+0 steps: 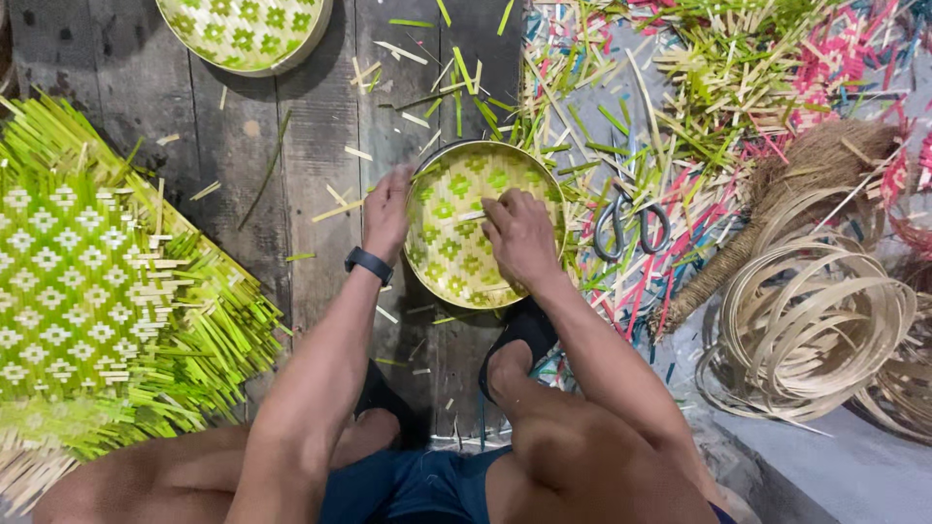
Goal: The person sits on the floor and uses shears to trim the excess woven material from the edges of a round basket. They repeatedly flip the basket to trim all sides and place the finished basket aside.
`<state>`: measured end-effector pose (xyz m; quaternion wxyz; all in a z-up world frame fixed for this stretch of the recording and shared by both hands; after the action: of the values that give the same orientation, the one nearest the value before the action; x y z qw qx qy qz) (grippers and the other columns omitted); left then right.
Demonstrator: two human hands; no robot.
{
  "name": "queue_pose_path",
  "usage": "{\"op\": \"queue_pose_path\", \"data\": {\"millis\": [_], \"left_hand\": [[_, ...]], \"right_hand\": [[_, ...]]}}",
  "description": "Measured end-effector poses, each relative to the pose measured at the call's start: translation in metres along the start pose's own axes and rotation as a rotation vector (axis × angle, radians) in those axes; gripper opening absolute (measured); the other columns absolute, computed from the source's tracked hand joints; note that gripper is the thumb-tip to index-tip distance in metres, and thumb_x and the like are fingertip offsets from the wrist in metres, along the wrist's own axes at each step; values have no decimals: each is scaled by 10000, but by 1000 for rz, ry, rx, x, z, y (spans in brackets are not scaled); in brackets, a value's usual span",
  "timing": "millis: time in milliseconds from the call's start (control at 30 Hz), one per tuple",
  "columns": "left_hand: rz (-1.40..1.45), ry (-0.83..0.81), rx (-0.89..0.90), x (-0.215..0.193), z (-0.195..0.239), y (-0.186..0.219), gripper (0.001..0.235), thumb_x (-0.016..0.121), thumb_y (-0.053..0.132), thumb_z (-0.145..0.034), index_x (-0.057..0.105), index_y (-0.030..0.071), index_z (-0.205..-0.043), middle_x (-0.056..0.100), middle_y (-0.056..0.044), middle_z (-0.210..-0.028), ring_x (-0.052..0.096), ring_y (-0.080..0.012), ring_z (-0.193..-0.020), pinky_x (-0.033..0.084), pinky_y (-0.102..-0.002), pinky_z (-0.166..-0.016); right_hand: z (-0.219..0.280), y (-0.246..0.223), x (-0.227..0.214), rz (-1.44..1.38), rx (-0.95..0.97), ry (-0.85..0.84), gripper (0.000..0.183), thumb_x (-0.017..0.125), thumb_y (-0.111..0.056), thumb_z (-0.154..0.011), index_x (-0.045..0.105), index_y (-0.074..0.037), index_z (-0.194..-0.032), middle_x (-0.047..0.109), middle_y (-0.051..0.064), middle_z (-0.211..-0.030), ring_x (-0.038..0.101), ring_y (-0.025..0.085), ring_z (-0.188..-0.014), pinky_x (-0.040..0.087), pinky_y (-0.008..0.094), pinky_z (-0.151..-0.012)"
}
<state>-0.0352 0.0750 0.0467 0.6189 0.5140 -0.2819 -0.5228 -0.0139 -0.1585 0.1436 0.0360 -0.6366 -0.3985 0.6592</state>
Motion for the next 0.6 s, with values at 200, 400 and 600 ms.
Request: {"op": "queue_pose_path", "data": {"millis": [200, 400, 600], "left_hand": [[-284, 136, -22, -16, 44, -8, 669, 834, 143, -775, 532, -51, -1340, 724, -169, -1083, 705, -170, -947, 561, -315, -831], [-134, 64, -71, -14, 62, -21, 425, 723, 103, -894, 658, -23, -1294, 790, -113, -1024, 735, -124, -875, 582, -294, -793], [-228, 41, -16, -12, 65, -2, 353, 688, 101, -921, 694, 53, -1270, 790, -117, -966, 716, -102, -810, 561, -287, -756]], "right_hand": [[0, 13, 9, -51, 83, -29, 275, 768, -152, -848, 713, -47, -1096, 591, 131, -1080, 578, 344, -1037, 483, 458, -891], [-7, 29, 12, -116, 87, -122, 274, 800, -157, -833, 734, -83, -1088, 586, 116, -1079, 623, 322, -1008, 526, 445, -820], [-11, 31, 12, -115, 58, -149, 159, 799, -171, -827, 772, -137, -980, 603, 76, -991, 660, 292, -937, 542, 428, -759]]}}
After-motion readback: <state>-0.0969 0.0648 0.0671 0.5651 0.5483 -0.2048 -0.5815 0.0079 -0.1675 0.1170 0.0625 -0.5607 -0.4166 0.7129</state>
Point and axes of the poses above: each hand's wrist, its own z-axis away from the middle knuckle, its own x-axis out of the palm, y = z × x, the point moved 4 cm from there along -z, towards the middle knuckle
